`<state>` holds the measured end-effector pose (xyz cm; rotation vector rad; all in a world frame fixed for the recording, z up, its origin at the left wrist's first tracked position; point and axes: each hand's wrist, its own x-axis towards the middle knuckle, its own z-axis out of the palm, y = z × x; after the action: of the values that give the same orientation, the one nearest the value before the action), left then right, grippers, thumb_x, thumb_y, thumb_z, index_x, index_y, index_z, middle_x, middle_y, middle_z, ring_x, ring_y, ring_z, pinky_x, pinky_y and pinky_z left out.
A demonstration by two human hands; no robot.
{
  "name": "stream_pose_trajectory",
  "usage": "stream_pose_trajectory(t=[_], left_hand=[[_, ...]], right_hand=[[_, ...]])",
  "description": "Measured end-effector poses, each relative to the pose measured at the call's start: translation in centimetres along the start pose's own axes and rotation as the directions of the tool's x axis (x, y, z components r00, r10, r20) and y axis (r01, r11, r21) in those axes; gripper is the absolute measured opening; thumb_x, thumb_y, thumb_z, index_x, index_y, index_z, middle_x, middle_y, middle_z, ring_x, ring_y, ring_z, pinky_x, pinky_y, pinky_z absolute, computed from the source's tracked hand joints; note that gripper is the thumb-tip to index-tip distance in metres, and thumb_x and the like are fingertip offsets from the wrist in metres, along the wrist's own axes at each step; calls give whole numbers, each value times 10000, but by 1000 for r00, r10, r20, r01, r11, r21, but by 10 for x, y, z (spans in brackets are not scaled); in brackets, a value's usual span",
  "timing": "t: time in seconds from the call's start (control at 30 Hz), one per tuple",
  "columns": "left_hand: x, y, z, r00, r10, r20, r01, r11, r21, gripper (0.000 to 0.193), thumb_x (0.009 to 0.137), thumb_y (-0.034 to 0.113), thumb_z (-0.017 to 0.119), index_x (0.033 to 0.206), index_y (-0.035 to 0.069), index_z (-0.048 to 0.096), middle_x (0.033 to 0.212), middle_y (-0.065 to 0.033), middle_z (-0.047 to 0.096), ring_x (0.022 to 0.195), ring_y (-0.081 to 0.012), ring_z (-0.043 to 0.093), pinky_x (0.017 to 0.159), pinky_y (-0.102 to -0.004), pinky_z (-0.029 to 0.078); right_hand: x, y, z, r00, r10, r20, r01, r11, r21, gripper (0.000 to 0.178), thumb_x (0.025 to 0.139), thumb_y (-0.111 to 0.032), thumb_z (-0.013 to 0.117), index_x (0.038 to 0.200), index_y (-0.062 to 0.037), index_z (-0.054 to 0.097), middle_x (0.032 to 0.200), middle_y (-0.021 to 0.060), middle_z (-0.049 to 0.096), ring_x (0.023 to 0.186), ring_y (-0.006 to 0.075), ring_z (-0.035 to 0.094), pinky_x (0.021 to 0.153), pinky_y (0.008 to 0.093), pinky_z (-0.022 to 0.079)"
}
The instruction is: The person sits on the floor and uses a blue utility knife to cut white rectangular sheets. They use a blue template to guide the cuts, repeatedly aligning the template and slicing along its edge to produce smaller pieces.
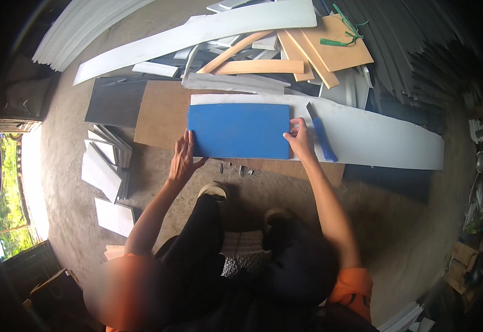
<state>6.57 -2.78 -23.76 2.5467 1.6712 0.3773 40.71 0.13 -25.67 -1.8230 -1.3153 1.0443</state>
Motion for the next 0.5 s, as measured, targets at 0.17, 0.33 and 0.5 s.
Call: stream_pose_trajectory(t=[0.17, 0.33, 0.5], left_hand=[[22, 32, -11, 981, 22, 193, -27, 999, 25, 1060, 628, 623, 554, 1279, -112, 154, 1372, -242, 95, 1294, -336, 45, 1045, -440, 87], [75, 96, 12, 949, 241, 204, -244, 970, -10, 1063, 617, 651, 537, 1285, -91, 173, 1375, -211, 130, 1291, -321, 84, 1052, -424, 63], [94, 136, 26, 942, 272, 195, -264, 962, -65, 1064, 562, 663, 547, 1307, -18, 209, 1388, -161, 145, 1295, -320, 75, 953, -634, 62]], right_hand=[[2, 4, -5, 999, 36, 13, -36, 999, 33, 395, 672, -8, 657, 1008, -72, 457, 742, 41, 528, 647, 107, 515, 580, 237, 441], [-1, -6, -5, 998, 48, 33, -48, 999, -4, 409, 672, -26, 657, 1018, -66, 442, 737, 57, 537, 646, 139, 534, 608, 274, 447], [-4, -4, -11, 999, 33, 17, -32, 999, -39, 395, 663, -49, 684, 1000, -54, 479, 754, 50, 556, 630, 107, 521, 580, 243, 451]])
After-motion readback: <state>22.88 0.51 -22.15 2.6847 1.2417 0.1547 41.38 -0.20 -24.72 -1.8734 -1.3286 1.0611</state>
